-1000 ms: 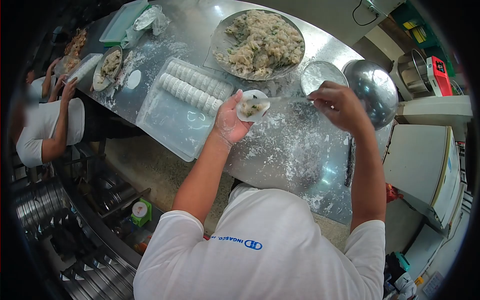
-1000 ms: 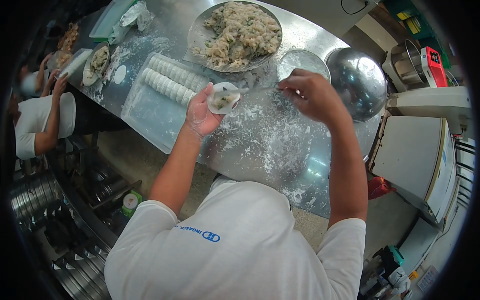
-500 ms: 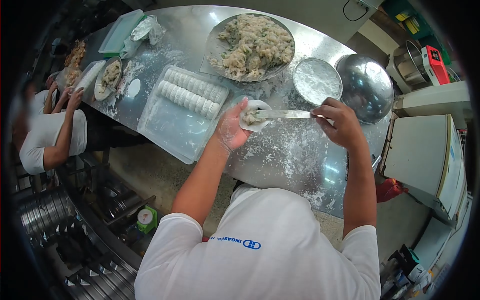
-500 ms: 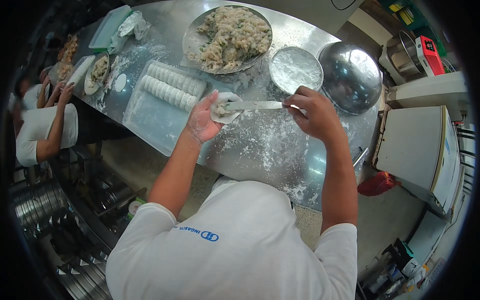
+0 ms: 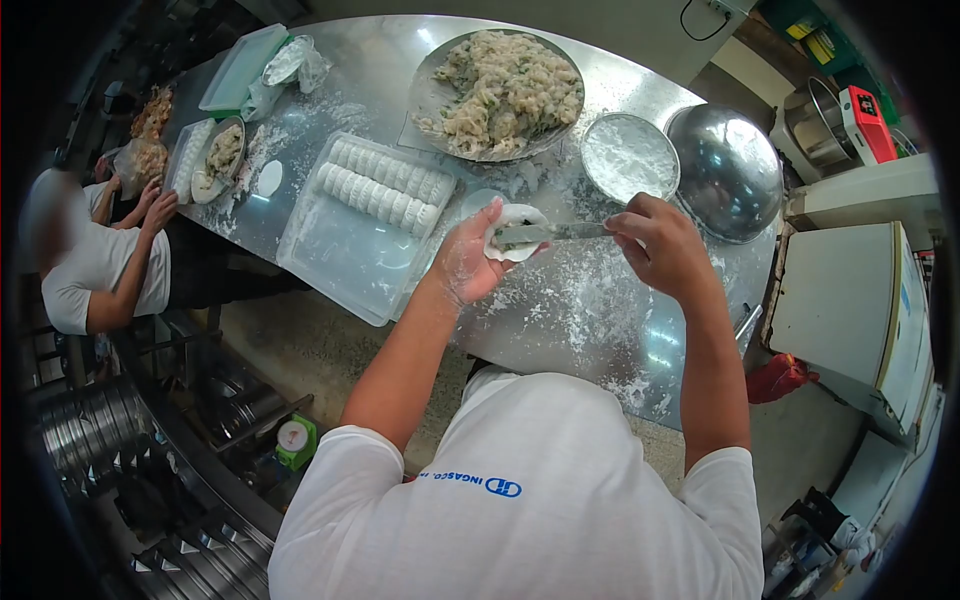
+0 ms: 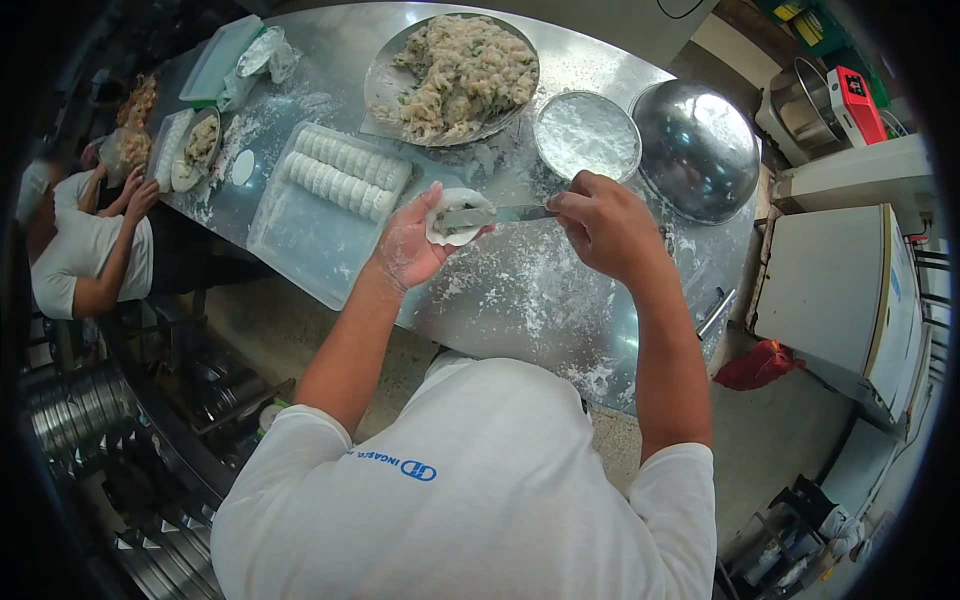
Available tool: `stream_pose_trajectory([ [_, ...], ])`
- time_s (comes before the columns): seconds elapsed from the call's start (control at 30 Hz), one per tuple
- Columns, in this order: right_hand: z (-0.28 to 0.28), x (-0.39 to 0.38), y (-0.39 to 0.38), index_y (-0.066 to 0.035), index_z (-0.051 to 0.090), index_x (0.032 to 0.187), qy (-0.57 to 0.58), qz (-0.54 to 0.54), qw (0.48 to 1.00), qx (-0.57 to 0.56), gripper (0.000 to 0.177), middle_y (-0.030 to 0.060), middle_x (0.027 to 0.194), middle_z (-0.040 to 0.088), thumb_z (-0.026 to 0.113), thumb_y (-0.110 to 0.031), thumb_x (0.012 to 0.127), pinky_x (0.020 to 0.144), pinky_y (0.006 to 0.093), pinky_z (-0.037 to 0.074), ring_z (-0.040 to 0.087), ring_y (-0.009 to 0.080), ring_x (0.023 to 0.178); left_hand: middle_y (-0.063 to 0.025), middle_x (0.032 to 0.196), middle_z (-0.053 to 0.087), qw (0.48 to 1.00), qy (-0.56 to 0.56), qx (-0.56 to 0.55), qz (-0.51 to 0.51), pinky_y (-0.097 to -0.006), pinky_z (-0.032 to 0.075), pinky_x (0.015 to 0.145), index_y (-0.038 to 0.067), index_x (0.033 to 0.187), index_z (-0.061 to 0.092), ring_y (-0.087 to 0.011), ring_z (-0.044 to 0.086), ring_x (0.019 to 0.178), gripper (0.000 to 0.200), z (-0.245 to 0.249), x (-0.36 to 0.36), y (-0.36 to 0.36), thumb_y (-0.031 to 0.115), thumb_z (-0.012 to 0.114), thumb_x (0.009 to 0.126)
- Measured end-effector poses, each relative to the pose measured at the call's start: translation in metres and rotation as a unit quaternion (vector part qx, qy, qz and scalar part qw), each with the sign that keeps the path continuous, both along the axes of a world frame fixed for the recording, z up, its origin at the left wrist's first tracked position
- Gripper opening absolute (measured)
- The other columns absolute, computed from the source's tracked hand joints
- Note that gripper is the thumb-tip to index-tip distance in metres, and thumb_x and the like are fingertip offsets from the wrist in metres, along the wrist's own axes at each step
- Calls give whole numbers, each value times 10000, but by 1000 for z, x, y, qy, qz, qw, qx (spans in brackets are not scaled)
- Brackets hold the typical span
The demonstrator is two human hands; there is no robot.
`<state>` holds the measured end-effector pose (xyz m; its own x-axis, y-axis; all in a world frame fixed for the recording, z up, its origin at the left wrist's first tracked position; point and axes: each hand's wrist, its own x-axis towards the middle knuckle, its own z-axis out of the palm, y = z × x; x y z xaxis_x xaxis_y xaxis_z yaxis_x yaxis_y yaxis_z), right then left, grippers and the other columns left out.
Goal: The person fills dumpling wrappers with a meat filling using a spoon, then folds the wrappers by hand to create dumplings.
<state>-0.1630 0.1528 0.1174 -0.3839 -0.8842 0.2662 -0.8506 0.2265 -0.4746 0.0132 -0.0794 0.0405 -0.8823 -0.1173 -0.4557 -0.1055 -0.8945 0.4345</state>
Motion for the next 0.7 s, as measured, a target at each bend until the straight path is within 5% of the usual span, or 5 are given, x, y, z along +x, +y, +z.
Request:
stream_pose_trajectory([
  [0.23,41,-8,-39,-72,758,918,97,-166,980,57,112,101,878,679,654,-78,878,732,439,571,709,308,799,-214,1345,624,986,-31,-97,130,-468,497,1119,-70,1367,516,-357,621,1263,478,10,1,-4,316,530,1086],
  [0.37,-31,-16,-116,-8,731,804,139,-127,965,184,143,155,951,683,611,-64,859,783,459,565,709,353,911,-215,1363,613,990,17,-98,95,-486,481,1133,-65,1389,500,-375,596,1292,474,23,1,10,295,532,1083],
  [0.47,-28,-7,-113,-29,726,819,149,-44,986,61,69,135,1049,689,666,-64,826,882,458,543,674,341,1057,-223,1385,598,994,48,-40,87,-525,463,1144,-59,1401,493,-394,578,1309,483,40,6,11,305,520,1085],
  [0.57,-11,19,-73,-67,717,854,-5,8,996,-92,103,106,1093,682,763,-78,762,948,447,514,628,319,1132,-221,1409,582,995,40,-4,92,-561,449,1148,-46,1430,480,-399,569,1320,519,52,18,15,346,495,1091],
  [0.7,-13,57,-34,-95,703,902,32,32,974,-221,236,81,1045,664,836,-86,706,896,454,528,634,336,1043,-191,1411,591,999,48,10,21,-525,443,1156,-32,1442,483,-355,574,1326,541,54,19,34,379,494,1090],
])
